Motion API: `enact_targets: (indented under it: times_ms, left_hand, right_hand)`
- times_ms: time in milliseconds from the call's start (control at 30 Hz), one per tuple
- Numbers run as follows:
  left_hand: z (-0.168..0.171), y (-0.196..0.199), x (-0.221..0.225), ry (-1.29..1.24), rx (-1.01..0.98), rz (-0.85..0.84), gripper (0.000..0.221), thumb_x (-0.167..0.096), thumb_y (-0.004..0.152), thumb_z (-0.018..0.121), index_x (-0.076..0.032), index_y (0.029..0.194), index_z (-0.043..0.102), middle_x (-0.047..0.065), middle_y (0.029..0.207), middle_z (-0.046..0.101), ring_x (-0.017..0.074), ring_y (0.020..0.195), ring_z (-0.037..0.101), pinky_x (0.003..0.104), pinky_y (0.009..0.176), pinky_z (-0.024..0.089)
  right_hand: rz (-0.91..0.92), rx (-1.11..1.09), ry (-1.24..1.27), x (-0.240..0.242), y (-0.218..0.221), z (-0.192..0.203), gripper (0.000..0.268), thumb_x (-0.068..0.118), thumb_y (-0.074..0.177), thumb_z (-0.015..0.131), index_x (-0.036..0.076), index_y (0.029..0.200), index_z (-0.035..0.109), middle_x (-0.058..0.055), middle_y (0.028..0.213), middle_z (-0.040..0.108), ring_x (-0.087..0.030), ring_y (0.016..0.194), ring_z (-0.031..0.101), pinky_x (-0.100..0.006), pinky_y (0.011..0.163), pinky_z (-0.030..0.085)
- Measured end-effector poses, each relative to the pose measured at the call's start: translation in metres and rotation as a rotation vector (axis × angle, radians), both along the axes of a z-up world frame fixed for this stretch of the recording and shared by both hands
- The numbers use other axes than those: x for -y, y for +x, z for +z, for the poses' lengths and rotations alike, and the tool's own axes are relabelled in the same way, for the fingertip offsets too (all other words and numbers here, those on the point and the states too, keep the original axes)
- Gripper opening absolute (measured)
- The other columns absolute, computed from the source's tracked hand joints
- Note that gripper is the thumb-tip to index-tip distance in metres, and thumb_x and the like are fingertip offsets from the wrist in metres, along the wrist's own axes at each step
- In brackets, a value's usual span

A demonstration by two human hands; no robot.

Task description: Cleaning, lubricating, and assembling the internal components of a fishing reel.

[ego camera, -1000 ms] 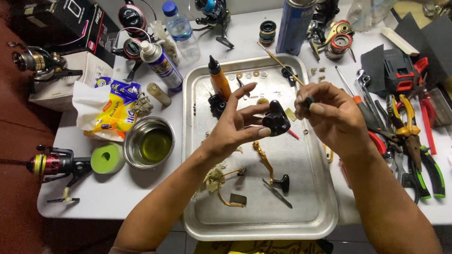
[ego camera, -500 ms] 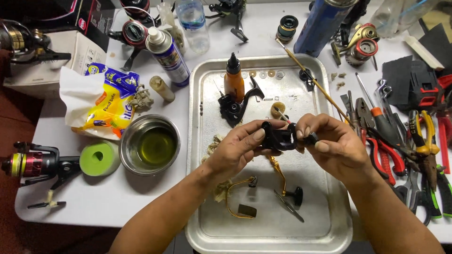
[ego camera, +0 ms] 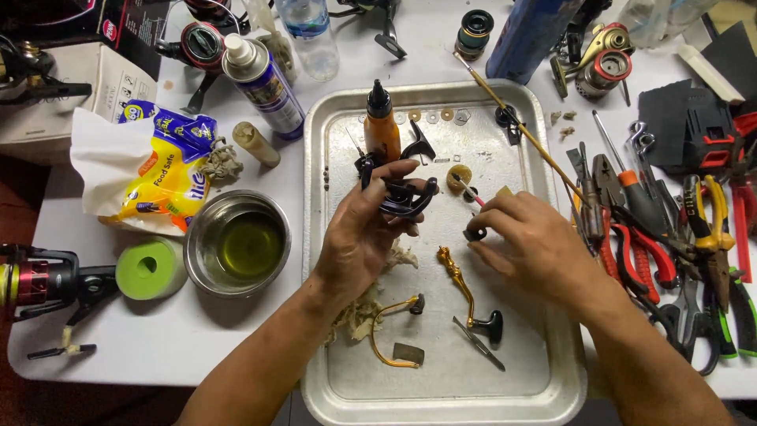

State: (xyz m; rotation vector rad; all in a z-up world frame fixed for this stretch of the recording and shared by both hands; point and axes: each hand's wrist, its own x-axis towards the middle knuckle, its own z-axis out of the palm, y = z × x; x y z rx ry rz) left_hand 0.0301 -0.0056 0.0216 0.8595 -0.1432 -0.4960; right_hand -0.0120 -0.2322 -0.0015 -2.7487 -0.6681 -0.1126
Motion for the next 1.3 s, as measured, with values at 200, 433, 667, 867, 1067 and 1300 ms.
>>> enact_targets:
  times_ms: [200, 433, 667, 867, 1067, 1300]
  left_hand:
    - [-0.003, -0.001, 0.001, 0.096, 0.014, -0.052, 0.05, -0.022, 0.08, 0.058, -0.002, 0.125, 0.046, 0.011, 0.108, 0.058, 0.0189, 0.084, 0.055, 0.027, 0.068, 0.047]
    - [-0.012, -0.001, 0.007, 0.131, -0.05, -0.059, 0.052, -0.021, 0.077, 0.059, -0.005, 0.126, 0.049, 0.007, 0.099, 0.053, 0.0178, 0.085, 0.055, 0.026, 0.066, 0.045]
    - [-0.02, 0.0, 0.009, 0.09, 0.009, -0.041, 0.054, -0.022, 0.078, 0.06, -0.002, 0.126, 0.046, 0.013, 0.097, 0.053, 0.0195, 0.084, 0.056, 0.028, 0.065, 0.05]
    - [-0.024, -0.001, 0.009, 0.057, 0.059, -0.028, 0.054, -0.022, 0.081, 0.061, 0.002, 0.126, 0.044, 0.018, 0.096, 0.056, 0.0211, 0.08, 0.057, 0.03, 0.065, 0.052]
    - [-0.018, -0.005, 0.01, 0.071, 0.012, -0.008, 0.055, -0.02, 0.082, 0.061, -0.002, 0.128, 0.039, 0.018, 0.092, 0.058, 0.0207, 0.077, 0.058, 0.029, 0.062, 0.052]
    - [-0.026, -0.005, 0.013, 0.119, 0.052, 0.023, 0.066, -0.009, 0.072, 0.074, -0.002, 0.127, 0.037, 0.017, 0.089, 0.057, 0.0182, 0.072, 0.058, 0.025, 0.056, 0.052]
  right_hand:
    - [0.03, -0.101, -0.13, -0.008, -0.002, 0.006, 0.027, 0.031, 0.08, 0.064, 0.011, 0.098, 0.063, -0.006, 0.097, 0.062, -0.022, 0.085, 0.055, -0.037, 0.071, 0.047]
    - [0.035, -0.13, -0.179, -0.007, -0.001, 0.005, 0.03, 0.035, 0.082, 0.06, 0.013, 0.102, 0.062, -0.007, 0.101, 0.061, -0.022, 0.089, 0.055, -0.037, 0.073, 0.048]
    - [-0.016, -0.267, 0.029, -0.004, -0.001, 0.005, 0.019, 0.024, 0.078, 0.065, 0.012, 0.093, 0.068, -0.008, 0.09, 0.064, -0.021, 0.076, 0.06, -0.031, 0.062, 0.05]
    - [-0.182, -0.415, 0.137, 0.0, 0.0, -0.006, 0.017, 0.022, 0.08, 0.065, 0.012, 0.089, 0.073, -0.009, 0.079, 0.069, -0.021, 0.066, 0.063, -0.03, 0.053, 0.049]
    - [-0.251, -0.346, 0.118, -0.002, -0.001, -0.003, 0.018, 0.024, 0.083, 0.061, 0.011, 0.089, 0.073, -0.01, 0.072, 0.067, -0.023, 0.061, 0.062, -0.034, 0.052, 0.049]
    - [-0.337, -0.025, 0.146, 0.01, 0.002, -0.001, 0.026, 0.031, 0.091, 0.059, 0.013, 0.075, 0.069, -0.004, 0.065, 0.062, -0.019, 0.058, 0.06, -0.028, 0.05, 0.046]
